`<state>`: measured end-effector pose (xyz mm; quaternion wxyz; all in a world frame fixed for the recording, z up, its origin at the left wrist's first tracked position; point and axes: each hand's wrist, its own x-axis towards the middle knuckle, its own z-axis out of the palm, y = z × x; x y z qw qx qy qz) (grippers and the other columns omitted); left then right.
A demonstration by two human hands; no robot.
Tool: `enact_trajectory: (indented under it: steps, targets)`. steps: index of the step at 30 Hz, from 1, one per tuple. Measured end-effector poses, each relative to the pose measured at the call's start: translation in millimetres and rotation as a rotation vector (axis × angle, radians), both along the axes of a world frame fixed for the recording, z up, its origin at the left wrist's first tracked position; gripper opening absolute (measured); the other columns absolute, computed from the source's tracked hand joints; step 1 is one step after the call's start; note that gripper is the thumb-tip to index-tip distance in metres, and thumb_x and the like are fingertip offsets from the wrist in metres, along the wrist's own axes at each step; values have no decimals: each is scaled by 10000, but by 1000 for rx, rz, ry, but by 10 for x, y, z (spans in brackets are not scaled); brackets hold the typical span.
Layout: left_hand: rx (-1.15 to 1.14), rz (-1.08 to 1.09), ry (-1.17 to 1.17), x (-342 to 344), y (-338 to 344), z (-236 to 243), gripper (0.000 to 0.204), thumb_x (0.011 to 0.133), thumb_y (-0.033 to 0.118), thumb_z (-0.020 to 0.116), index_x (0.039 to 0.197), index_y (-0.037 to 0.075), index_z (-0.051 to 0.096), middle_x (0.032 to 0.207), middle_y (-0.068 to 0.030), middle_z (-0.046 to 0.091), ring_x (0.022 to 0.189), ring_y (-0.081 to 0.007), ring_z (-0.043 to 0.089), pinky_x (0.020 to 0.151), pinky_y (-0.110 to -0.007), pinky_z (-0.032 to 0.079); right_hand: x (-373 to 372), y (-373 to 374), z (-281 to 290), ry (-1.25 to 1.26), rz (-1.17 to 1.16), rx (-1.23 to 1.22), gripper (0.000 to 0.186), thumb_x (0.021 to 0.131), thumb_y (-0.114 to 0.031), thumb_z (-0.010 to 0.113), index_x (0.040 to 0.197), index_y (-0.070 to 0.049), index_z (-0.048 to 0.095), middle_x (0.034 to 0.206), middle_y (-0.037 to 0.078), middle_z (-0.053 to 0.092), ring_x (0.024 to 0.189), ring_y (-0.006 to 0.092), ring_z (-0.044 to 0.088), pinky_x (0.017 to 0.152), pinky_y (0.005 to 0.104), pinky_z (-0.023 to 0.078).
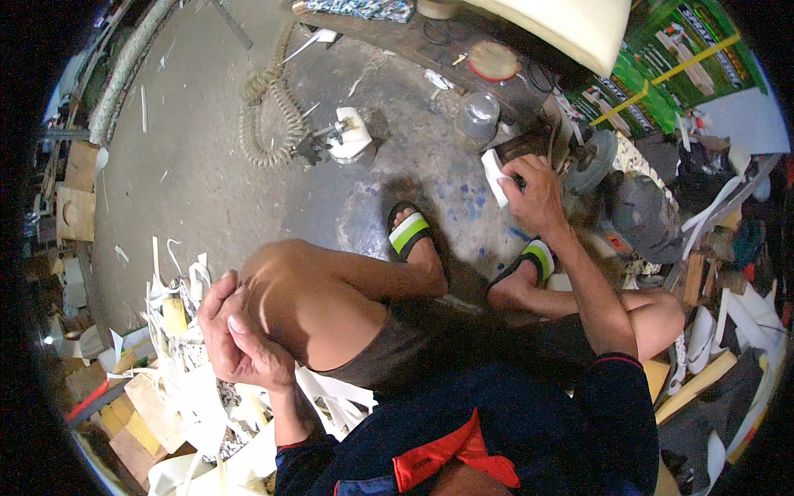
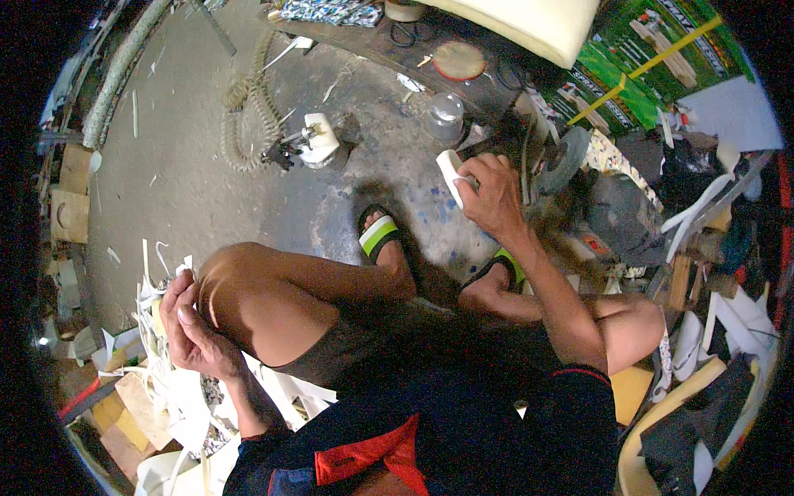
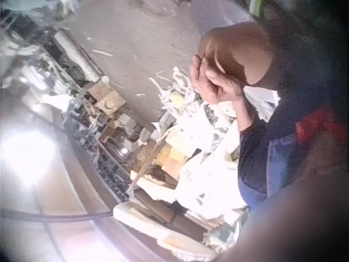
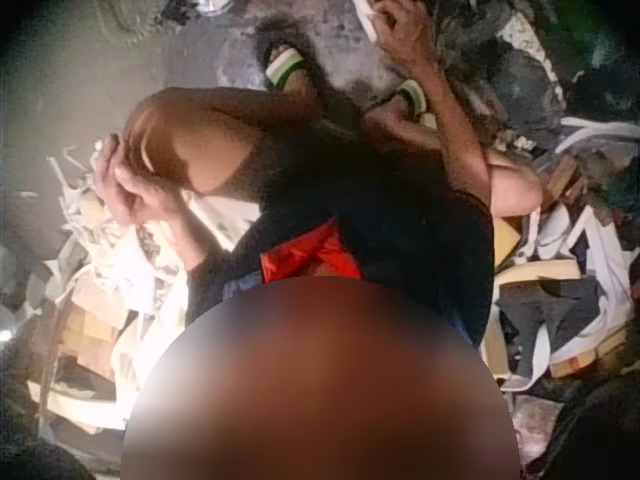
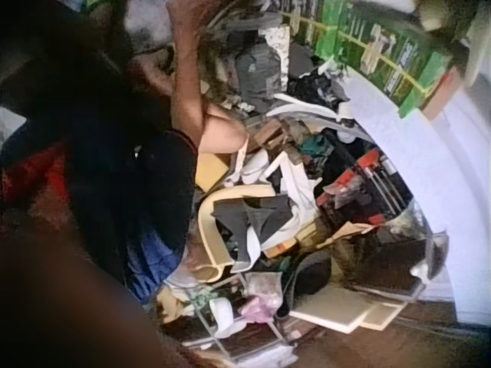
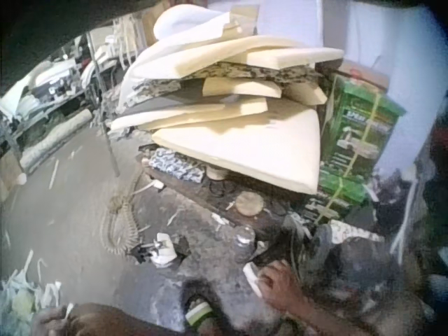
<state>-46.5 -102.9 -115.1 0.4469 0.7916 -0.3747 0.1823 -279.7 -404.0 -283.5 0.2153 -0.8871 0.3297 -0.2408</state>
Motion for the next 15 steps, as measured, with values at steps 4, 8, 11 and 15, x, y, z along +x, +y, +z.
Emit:
enact_trajectory:
  steps: [4, 8, 11, 15]
  targets:
    - [0, 41, 24, 12, 38, -35, 356, 1019, 202, 486, 959, -80, 695, 1077, -190, 680, 1004, -269, 645, 915, -378, 503, -9, 76, -99, -13, -99, 172, 143, 784, -124, 708, 882, -30, 663, 820, 108, 646, 804, 306, 604, 739, 408, 464]
    - [-35, 89, 100, 68, 67, -89, 325, 1023, 194, 505, 991, -71, 690, 1084, -171, 677, 1008, -241, 639, 907, -372, 506, 36, 125, -179, -83, -131, 210, 203, 813, -143, 703, 981, -35, 669, 817, 136, 651, 782, 323, 618, 735, 416, 483]
    - [-14, 142, 147, 110, 107, -109, 384, 1041, 269, 506, 1082, -78, 666, 1091, -152, 680, 988, -216, 645, 887, -337, 522, 87, 155, -214, -220, -151, 331, 191, 822, -149, 698, 972, -32, 677, 813, 154, 647, 795, 327, 621, 737, 421, 484]
    - [33, 131, 162, 158, 152, -107, 413, 1052, 293, 485, 1151, -74, 647, 1085, -163, 687, 986, -220, 650, 890, -340, 524, 133, 102, -295, -123, -115, 270, 171, 811, -130, 704, 940, -22, 673, 829, 174, 652, 795, 350, 636, 720, 445, 492]
